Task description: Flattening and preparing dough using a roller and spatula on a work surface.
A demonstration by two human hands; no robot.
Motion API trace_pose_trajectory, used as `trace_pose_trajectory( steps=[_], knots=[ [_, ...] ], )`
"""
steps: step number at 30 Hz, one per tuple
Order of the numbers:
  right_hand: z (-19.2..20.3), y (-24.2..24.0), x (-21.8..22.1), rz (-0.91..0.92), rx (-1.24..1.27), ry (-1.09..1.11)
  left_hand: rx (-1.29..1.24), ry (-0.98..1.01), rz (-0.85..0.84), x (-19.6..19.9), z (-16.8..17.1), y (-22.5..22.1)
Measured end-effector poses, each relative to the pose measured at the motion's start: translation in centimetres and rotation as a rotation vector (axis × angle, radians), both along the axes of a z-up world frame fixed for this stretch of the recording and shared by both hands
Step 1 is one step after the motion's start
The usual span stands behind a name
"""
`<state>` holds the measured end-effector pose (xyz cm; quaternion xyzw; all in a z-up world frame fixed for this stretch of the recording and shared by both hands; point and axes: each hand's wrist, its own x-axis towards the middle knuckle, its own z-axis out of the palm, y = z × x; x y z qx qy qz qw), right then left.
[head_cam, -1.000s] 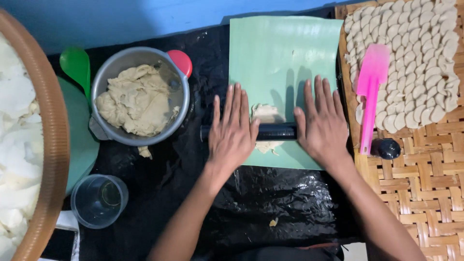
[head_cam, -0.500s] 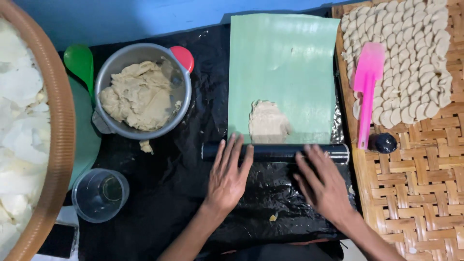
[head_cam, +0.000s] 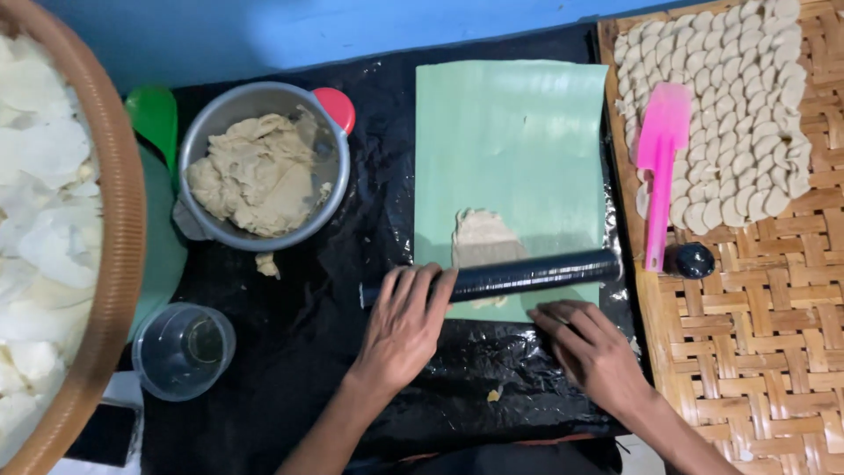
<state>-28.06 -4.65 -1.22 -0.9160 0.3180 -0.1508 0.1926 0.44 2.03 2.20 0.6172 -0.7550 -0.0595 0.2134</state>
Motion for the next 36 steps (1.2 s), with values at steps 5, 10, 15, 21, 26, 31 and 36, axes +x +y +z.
trace_pose_trajectory(
  steps=[5, 10, 15, 21, 26, 31, 36],
  knots=[
    [1.6, -0.6, 0.8, -0.125, -0.082, -0.103, 0.077, 0.004, 0.019, -0.8, -2.2, 0.5],
    [0.7, -3.8, 3.8, -0.138, -0.16, 0.1, 0.123, -0.196, 0.157, -2.1, -2.9, -1.1],
    [0.3, -6.6, 5.4, -0.173, -0.133, 0.212, 0.105, 0.034, 0.22, -1.5, -3.5, -4.7],
    [-1.0, -13.9, 7.9, -0.196, -0.001, 0.266, 0.112, -0.09, 0.256, 0.8, -4.5, -11.4],
    [-1.5, -18.0, 9.6, -0.288, -0.004, 0.197, 0.174, -0.057, 0.291, 2.8, -5.0, -16.9],
    [-1.9, -19.5, 10.2, -0.335, -0.047, 0.1, 0.12, -0.042, 0.348, 3.2, -5.1, -18.1],
    [0.4, -15.3, 9.4, -0.32, -0.024, 0.133, 0.053, -0.041, 0.295, 1.7, -4.9, -14.2]
  ],
)
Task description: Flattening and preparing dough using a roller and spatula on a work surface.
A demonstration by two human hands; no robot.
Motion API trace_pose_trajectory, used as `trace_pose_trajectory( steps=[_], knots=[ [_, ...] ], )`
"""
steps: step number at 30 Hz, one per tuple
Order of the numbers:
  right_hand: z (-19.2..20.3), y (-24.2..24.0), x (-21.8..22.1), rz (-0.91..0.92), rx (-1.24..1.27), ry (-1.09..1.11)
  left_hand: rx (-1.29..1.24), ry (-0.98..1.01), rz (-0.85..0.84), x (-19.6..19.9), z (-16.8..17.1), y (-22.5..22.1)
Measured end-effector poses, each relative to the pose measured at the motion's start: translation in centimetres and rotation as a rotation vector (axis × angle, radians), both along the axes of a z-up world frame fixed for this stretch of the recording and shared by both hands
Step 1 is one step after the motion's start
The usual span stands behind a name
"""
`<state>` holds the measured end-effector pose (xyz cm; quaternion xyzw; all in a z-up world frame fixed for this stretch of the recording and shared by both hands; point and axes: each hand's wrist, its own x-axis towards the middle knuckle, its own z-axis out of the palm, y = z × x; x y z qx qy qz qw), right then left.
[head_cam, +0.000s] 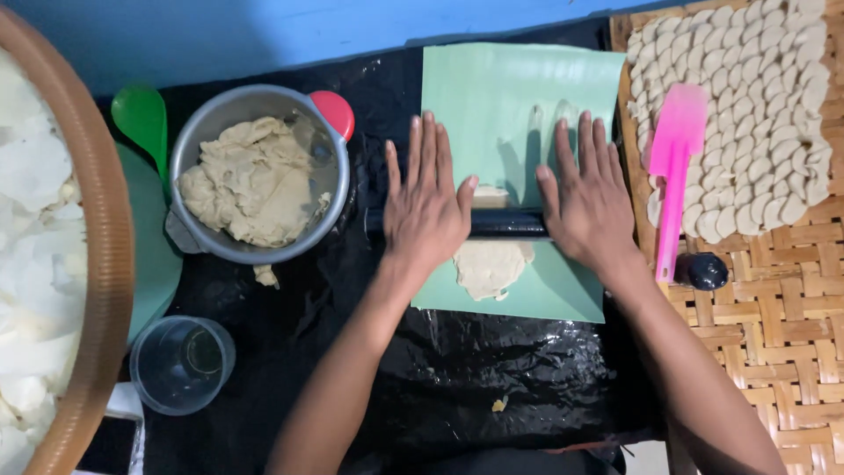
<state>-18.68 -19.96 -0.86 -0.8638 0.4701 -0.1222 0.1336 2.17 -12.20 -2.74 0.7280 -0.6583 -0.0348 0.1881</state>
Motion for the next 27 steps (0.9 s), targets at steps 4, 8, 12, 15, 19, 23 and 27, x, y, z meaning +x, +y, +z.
trace_pose_trajectory(
  steps=[4, 8, 12, 15, 19, 23, 27],
  knots=[
    [-0.9, 3.6, -1.7, 0.011, -0.073, 0.081, 0.059, -0.071, -0.027, -1.4, 0.6, 3.8],
    [-0.7, 7.0, -3.0, 0.031, -0.111, 0.069, 0.039, 0.031, -0.078, -2.7, 1.7, 7.3],
    [-1.0, 10.3, -4.6, 0.064, -0.116, 0.05, 0.037, 0.095, -0.12, -3.7, 1.5, 10.7],
    [-1.6, 12.7, -6.0, 0.048, -0.098, 0.11, 0.14, -0.161, -0.149, -4.0, 0.8, 13.2],
    [-2.2, 15.0, -7.8, 0.068, -0.085, 0.061, 0.078, -0.113, -0.197, -3.8, 1.6, 15.2],
    [-4.2, 16.5, -10.2, 0.191, -0.176, -0.14, 0.011, 0.065, -0.22, -3.3, 2.1, 14.9],
    [-1.3, 14.8, -8.0, 0.268, -0.108, -0.071, 0.003, 0.226, -0.217, -2.2, 4.4, 13.5]
  ],
)
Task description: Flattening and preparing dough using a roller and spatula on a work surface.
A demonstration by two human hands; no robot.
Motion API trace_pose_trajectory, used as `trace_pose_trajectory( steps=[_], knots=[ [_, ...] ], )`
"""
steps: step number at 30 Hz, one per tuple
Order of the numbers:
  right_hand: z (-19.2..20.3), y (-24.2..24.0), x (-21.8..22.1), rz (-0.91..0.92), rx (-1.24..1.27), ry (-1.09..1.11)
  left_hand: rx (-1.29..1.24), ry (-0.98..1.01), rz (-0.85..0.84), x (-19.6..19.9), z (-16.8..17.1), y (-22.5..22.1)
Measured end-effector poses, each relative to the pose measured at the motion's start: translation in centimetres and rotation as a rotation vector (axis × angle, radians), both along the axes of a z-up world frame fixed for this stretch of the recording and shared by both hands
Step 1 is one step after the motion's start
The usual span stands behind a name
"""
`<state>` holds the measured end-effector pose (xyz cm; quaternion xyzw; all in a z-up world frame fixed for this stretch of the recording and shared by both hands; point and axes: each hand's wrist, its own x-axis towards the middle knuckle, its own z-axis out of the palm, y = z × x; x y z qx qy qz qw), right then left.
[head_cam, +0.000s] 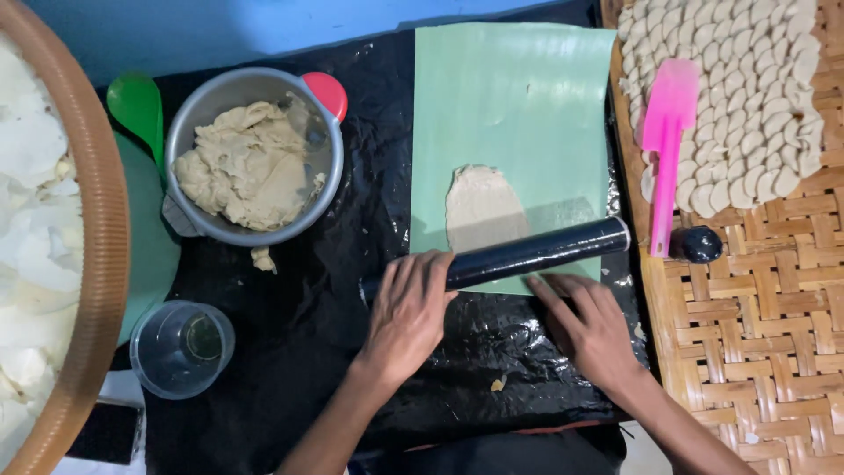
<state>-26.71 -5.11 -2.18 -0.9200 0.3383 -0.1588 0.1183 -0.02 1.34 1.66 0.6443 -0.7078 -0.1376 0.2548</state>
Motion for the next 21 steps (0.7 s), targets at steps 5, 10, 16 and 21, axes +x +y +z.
trace_pose_trajectory(
  steps=[5, 10, 16, 21],
  knots=[
    [0.7, -0.1, -1.2, 0.045, 0.076, -0.002, -0.028, -0.113, -0.011, 0.7, 1.1, 0.1],
    [2.4, 0.9, -2.7, 0.056, 0.17, -0.038, -0.003, -0.122, -0.05, -0.1, -0.7, 1.9],
    [3.4, -0.7, 0.1, -0.091, 0.056, -0.083, 0.055, -0.191, -0.031, -1.4, -1.1, 1.9],
    [1.6, -3.1, 2.3, -0.07, 0.035, 0.099, 0.095, -0.076, 0.125, -2.3, -2.6, -0.1]
  ],
)
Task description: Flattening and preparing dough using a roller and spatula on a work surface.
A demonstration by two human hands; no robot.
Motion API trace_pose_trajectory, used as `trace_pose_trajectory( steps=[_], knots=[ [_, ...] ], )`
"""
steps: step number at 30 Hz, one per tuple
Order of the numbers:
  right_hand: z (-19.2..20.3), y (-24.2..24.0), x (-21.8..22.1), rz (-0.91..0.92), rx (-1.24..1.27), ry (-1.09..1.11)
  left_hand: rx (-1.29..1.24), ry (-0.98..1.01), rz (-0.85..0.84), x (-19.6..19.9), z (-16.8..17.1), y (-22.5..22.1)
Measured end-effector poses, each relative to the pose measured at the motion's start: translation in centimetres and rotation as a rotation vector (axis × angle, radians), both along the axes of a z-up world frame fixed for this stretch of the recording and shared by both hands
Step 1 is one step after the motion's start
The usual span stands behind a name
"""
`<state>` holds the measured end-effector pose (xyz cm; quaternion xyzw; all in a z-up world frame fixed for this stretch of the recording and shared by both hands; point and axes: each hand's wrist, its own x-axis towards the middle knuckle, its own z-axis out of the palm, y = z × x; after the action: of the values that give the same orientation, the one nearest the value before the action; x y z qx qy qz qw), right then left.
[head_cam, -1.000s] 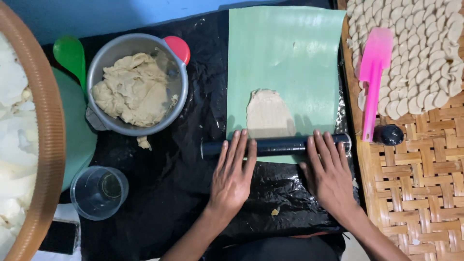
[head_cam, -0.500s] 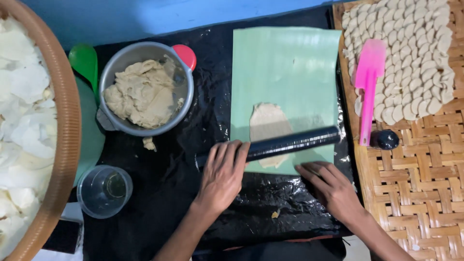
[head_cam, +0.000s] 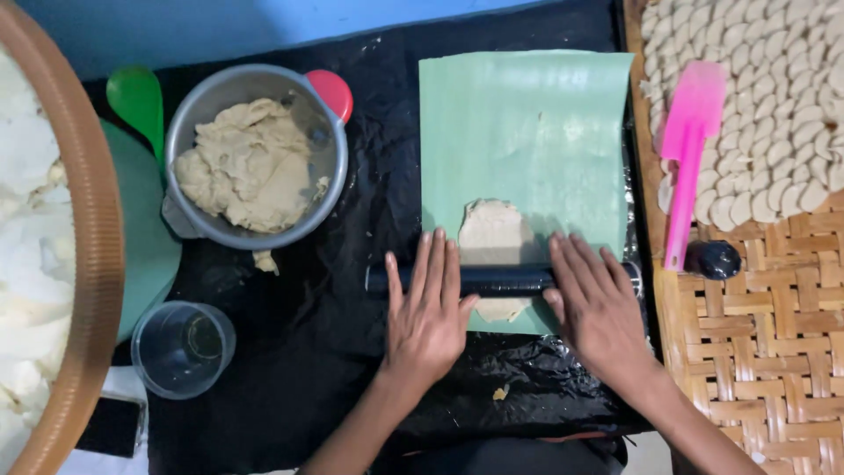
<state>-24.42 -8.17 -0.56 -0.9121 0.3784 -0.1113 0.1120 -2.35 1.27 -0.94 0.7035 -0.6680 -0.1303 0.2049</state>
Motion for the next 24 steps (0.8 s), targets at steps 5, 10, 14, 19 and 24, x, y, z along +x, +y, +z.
trace_pose_trajectory(
  steps=[5, 10, 14, 19, 24],
  knots=[
    [-0.8, -4.5, 1.9, -0.025, -0.018, 0.094, -0.029, -0.13, 0.031, 1.5, -1.0, -5.1],
    [-1.4, -9.9, 4.0, -0.021, 0.044, 0.07, -0.074, -0.166, 0.044, 3.7, -0.9, -10.8],
    [-0.3, -9.8, 4.7, -0.095, 0.053, 0.009, -0.076, -0.154, 0.066, 4.0, -0.9, -11.1],
    [-0.5, -4.4, 2.6, -0.093, -0.001, 0.059, -0.05, -0.158, 0.024, 1.8, -0.4, -5.5],
    [-0.7, 1.0, 0.3, -0.093, 0.006, 0.058, -0.051, -0.013, -0.048, 0.1, -0.2, 0.0]
  ],
)
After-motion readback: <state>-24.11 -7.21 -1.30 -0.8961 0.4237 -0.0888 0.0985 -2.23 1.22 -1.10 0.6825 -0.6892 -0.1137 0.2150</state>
